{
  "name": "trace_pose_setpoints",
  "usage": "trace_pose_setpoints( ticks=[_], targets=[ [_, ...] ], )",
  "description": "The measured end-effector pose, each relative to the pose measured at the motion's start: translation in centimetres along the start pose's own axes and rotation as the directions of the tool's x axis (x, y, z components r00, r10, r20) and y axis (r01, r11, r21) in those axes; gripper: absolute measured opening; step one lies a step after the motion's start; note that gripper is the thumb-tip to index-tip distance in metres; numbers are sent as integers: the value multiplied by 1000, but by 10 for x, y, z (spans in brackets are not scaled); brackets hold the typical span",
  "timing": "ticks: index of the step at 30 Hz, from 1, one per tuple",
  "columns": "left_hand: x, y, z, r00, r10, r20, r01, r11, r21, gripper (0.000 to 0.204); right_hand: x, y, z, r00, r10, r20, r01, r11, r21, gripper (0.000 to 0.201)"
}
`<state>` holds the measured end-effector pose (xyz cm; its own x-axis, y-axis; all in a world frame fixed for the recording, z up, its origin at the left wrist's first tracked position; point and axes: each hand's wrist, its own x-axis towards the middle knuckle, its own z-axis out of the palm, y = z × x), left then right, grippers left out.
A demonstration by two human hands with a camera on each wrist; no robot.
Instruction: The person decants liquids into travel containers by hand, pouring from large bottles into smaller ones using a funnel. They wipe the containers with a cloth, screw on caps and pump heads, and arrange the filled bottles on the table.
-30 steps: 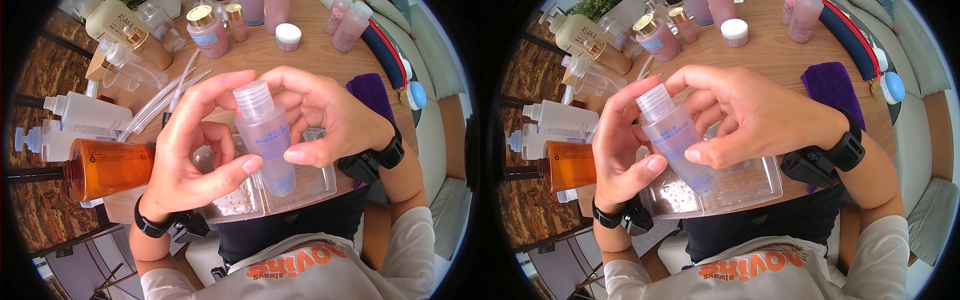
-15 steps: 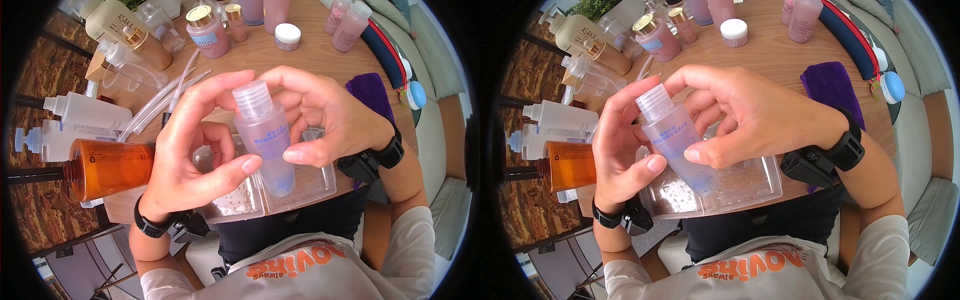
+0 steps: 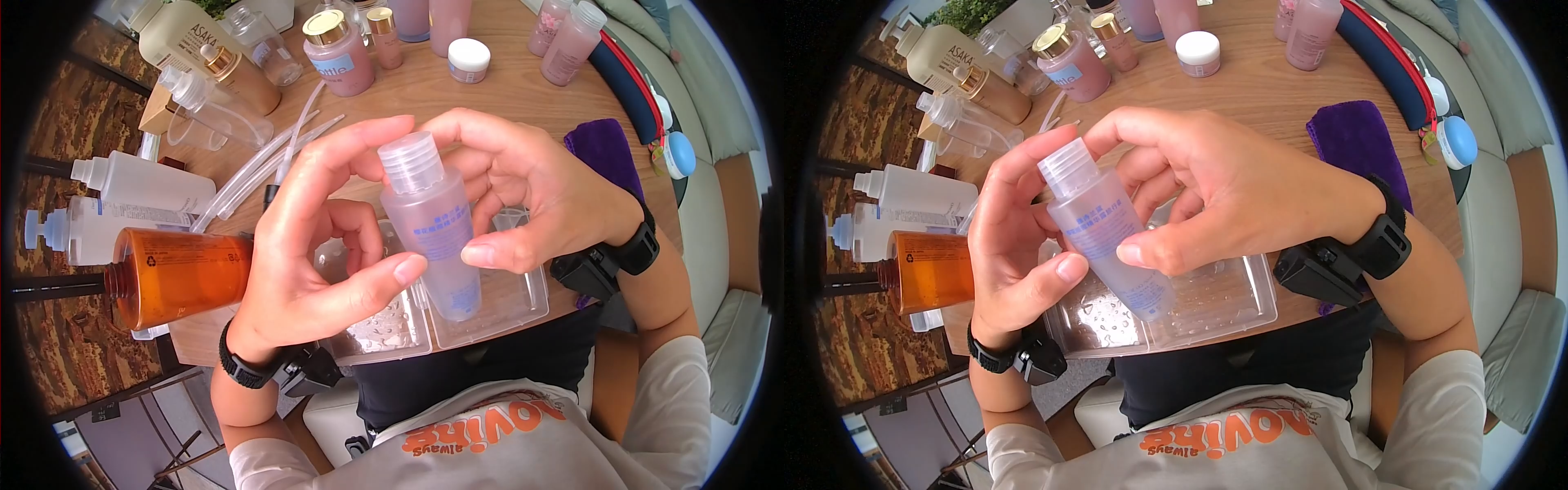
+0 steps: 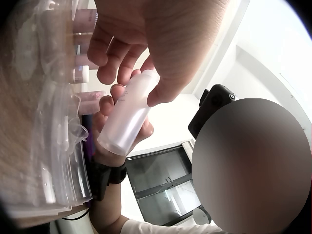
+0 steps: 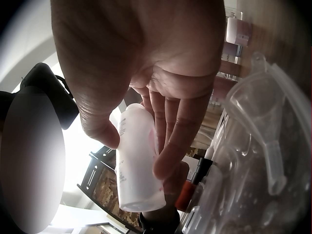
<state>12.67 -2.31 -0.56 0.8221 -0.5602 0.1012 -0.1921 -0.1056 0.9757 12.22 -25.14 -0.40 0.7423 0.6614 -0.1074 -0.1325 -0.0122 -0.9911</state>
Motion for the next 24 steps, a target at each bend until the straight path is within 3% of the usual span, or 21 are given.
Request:
trace_pose_setpoints(
  ticks=[24],
  targets=[
    [-1, -1, 1, 1000, 19, -6, -19, 1000, -1, 84, 0, -3, 2, 999, 23, -26, -23, 1000, 0, 74]
  ],
)
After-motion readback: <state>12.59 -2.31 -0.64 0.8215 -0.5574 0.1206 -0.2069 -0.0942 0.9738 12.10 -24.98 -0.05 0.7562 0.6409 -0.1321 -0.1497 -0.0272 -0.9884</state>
